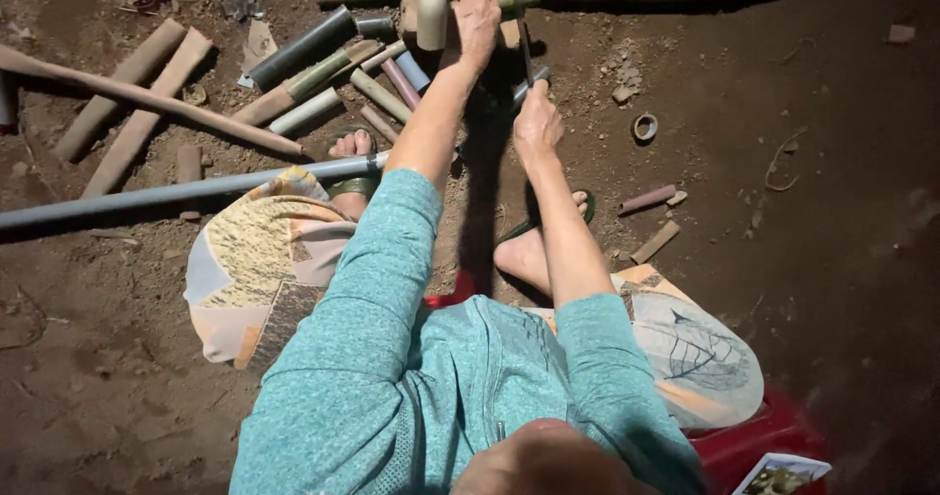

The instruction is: Assembling a network of PVC pipes by fitting them into connectors and cutting segments with a hand saw.

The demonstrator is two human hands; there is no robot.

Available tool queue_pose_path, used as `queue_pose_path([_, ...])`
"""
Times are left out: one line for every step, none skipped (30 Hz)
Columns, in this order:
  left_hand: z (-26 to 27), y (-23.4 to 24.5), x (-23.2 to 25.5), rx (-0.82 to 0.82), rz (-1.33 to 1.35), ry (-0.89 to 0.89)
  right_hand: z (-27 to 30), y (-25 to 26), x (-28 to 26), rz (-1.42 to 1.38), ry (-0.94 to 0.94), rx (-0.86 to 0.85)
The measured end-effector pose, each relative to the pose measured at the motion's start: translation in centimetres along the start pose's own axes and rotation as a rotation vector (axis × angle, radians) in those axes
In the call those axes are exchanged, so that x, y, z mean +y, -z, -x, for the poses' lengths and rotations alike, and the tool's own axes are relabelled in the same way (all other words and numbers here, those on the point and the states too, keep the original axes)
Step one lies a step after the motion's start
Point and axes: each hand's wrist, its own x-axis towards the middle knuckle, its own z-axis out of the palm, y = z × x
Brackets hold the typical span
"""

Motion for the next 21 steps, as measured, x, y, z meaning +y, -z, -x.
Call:
queue_pose_path([0.1,-0.6,0.1,0.064,0.337,0.129,0.3,0.1,0.0,0.025,0.015,-0.002])
queue_pose_path([0.1,-1.1,0.1,0.133,0.673,0.259,0.5,0.2,-0.1,0.051,0.030,-0.004])
queue_pose_path([0.3,-0.6,0.0,0.133,0.671,0.260,0.3,-0.2,0.0,0.051,0.033,-0.005])
queue_pose_path([0.5,0.0,-0.1,0.168,0.553,0.215,0.2,-0.6,0.1,0.056,0.029,-0.009])
queue_pose_path([0.6,0.6,0.2,0.200,0.440,0.168,0.0,-0.7,0.5,0.063,0.021,-0.012])
queue_pose_path([0.4,2.6,-0.4,0.199,0.442,0.168,-1.0,-0.6,0.1,0.064,0.019,-0.012])
queue_pose_path([0.4,4.6,-1.2,0.049,0.265,-0.063,-1.9,-0.7,-0.5,0.061,0.065,0.021])
queue_pose_path([0.4,6.6,-2.0,-0.099,0.082,-0.292,-2.8,-0.7,-0.9,0.058,0.110,0.053])
queue_pose_path([0.3,7.2,-2.2,-0.104,0.080,-0.297,-3.8,-0.7,-1.6,0.054,0.107,0.048])
queue_pose_path([0.2,7.8,-2.4,-0.154,0.077,-0.307,-4.7,-0.8,-2.2,0.051,0.102,0.040])
queue_pose_path([-0.4,8.3,-2.5,-0.197,0.074,-0.317,-6.1,-0.6,-3.0,0.046,0.099,0.040])
queue_pose_path([-0.5,8.3,-2.6,-0.194,0.071,-0.322,-6.2,-0.7,-3.1,0.041,0.098,0.042])
queue_pose_path([-0.3,8.4,-2.6,-0.144,0.041,-0.314,-6.2,-0.8,-3.0,0.069,0.101,0.040])
queue_pose_path([0.0,8.4,-2.6,-0.095,0.012,-0.306,-6.1,-0.9,-2.9,0.096,0.105,0.037])
queue_pose_path([-0.1,8.6,-2.5,-0.100,0.011,-0.305,-4.9,-0.4,-2.6,0.097,0.105,0.031])
queue_pose_path([-0.2,8.7,-2.5,-0.203,0.051,-0.317,-3.7,0.0,-2.3,0.056,0.107,0.026])
queue_pose_path([-0.5,8.8,-2.4,-0.301,0.091,-0.327,-2.7,0.7,-2.1,0.016,0.110,0.026])
queue_pose_path([-0.4,8.9,-2.4,-0.303,0.092,-0.325,-1.8,0.4,-1.5,0.018,0.111,0.024])
queue_pose_path([-0.3,9.0,-2.5,-0.248,0.062,-0.327,-1.2,0.2,-0.9,0.046,0.062,-0.001])
queue_pose_path([-0.3,9.1,-2.5,-0.193,0.032,-0.329,-0.5,-0.1,-0.3,0.073,0.014,-0.025])
queue_pose_path([-0.2,9.1,-2.6,-0.200,0.033,-0.330,-0.7,-0.3,-0.3,0.075,0.011,-0.032])
